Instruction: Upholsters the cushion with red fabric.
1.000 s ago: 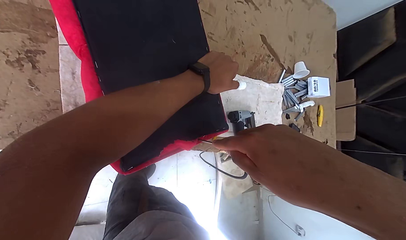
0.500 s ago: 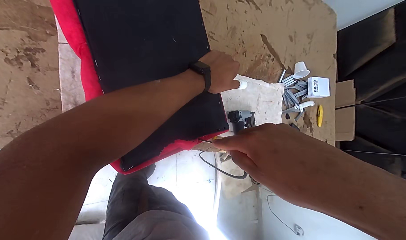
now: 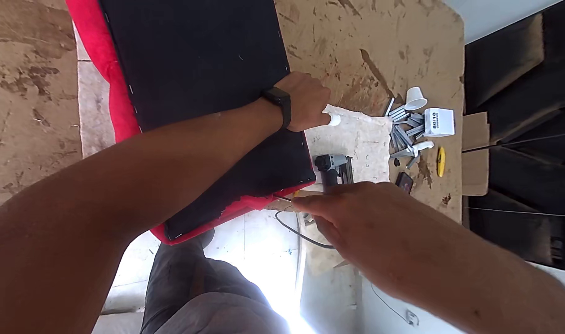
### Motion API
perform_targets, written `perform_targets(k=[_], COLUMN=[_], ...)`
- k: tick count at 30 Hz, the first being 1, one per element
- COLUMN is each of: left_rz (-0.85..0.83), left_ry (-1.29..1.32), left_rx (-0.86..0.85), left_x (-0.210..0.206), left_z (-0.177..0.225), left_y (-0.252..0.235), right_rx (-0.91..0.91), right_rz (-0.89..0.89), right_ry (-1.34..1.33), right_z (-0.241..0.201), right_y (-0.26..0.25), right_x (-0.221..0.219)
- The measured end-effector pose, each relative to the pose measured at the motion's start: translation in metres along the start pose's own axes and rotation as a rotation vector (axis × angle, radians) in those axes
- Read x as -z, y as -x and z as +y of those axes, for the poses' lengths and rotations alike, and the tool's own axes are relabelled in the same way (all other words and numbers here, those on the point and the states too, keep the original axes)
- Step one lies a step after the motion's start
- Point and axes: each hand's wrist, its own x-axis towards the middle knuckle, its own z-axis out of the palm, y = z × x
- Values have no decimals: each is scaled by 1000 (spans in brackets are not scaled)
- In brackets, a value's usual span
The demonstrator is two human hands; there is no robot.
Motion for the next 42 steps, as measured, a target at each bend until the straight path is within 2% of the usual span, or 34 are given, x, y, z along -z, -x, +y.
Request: perform_targets(k=[3,11,13,15,19,22,24,31,38,40,42], left_rz=[13,-13,-23,-34,-39,-54,-58,-56,-61,-57,-51], left_ry=[11,71,62,60,14,-14,-17,-12,-15,-23,-20], left_rx=[-13,0,13,18,43,60,62,75,85,91,102], left_x=[-4,1,-1,-5,-5,-2,-2,-4,-5,-7,-9], left_z=[0,-2,-3,0,4,5,7,7,7,8,5], left_y=[0,2,-1,-3,-8,-5,-5,-6,-8,-11,-14], right_rx=[-39,-249,-283,-327,-335,-296,-292,-274,-317,-365,-420], right_rz=[132,198,272,400,743,875,858,628,447,421,472], right_ry=[-23,-193,-278,-442,-979,-1160,-1121,-704,-326,-324,-471], right_z=[-8,-40,-43,-49,-73,-84,-77,-39,-38,-48,-67], right_y=[9,17,19,24,4,-23,-20,25,26,24,14], right_x=[-27,-55,-73,-105,-191,-213,-209,-170,-116,-108,-122])
